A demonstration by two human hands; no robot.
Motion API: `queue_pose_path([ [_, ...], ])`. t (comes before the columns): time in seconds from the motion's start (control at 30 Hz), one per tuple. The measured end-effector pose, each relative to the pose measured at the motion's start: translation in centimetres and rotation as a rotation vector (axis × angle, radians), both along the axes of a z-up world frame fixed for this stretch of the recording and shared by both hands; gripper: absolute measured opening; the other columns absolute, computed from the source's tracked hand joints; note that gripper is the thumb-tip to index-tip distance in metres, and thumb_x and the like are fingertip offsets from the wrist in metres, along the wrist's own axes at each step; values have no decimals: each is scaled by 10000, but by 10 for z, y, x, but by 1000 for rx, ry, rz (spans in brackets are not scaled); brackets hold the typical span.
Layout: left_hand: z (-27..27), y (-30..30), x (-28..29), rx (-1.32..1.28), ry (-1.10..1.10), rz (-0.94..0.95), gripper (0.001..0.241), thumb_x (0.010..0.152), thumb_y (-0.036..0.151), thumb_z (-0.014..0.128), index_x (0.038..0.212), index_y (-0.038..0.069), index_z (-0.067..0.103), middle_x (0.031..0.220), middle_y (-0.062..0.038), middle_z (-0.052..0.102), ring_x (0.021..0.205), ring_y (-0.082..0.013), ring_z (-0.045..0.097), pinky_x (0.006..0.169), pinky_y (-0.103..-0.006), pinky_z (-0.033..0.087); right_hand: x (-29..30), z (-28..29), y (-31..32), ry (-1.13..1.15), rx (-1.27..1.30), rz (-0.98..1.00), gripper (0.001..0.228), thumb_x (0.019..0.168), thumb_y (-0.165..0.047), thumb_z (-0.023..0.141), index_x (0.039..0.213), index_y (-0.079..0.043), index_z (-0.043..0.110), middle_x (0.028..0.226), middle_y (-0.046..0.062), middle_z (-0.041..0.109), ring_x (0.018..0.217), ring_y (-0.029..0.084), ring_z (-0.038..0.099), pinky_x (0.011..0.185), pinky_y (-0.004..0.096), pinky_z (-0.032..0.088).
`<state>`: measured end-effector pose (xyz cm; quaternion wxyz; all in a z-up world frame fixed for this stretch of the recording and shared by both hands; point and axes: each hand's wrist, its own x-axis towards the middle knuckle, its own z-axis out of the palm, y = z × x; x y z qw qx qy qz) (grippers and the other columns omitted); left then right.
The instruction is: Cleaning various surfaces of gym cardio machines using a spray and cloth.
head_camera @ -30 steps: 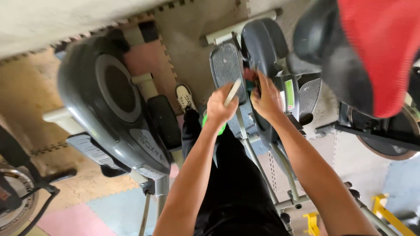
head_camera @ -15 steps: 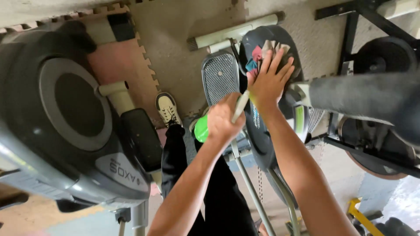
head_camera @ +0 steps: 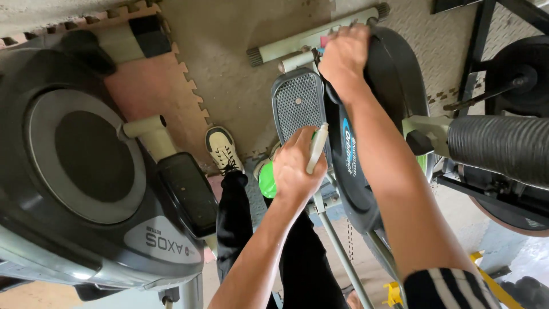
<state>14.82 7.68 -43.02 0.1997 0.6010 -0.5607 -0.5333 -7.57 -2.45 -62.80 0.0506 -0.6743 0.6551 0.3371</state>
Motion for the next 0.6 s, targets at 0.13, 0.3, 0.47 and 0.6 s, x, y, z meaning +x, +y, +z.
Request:
queue_pose_path([
  [0.13,0,-8,-4,55,-12,-17,294,817,121,600,1097,116,689,1017,-124,738,859,-378,708,771,-488,553,21,90,52,-201,-426,-116,529,900,-232,741,1355,7,611,1412,224,553,1356,485,443,1141,551,300],
  [0.3,-3,-17,-10,-25,92,27,346,815,125,590,1151,88,664,1068,-158,721,910,-416,694,803,-493,556,40,137,144,-180,-408,-335,745,1021,-188,714,1643,-15,340,1694,259,249,1534,523,235,1240,610,224],
  [0.47,-8,-23,-14,14,108,50,349,827,122,585,1167,83,657,1064,-166,717,898,-417,693,789,-488,559,32,108,104,-121,-392,-270,743,1007,-209,699,1642,-31,357,1653,304,259,1486,573,237,1208,649,216],
  [0.6,-24,-20,-17,90,55,39,366,823,115,591,1180,87,665,1012,-164,716,878,-409,700,771,-488,555,0,0,62,-1057,-580,-677,631,1036,-218,636,1614,-101,411,1598,199,336,1493,450,256,1232,571,180],
])
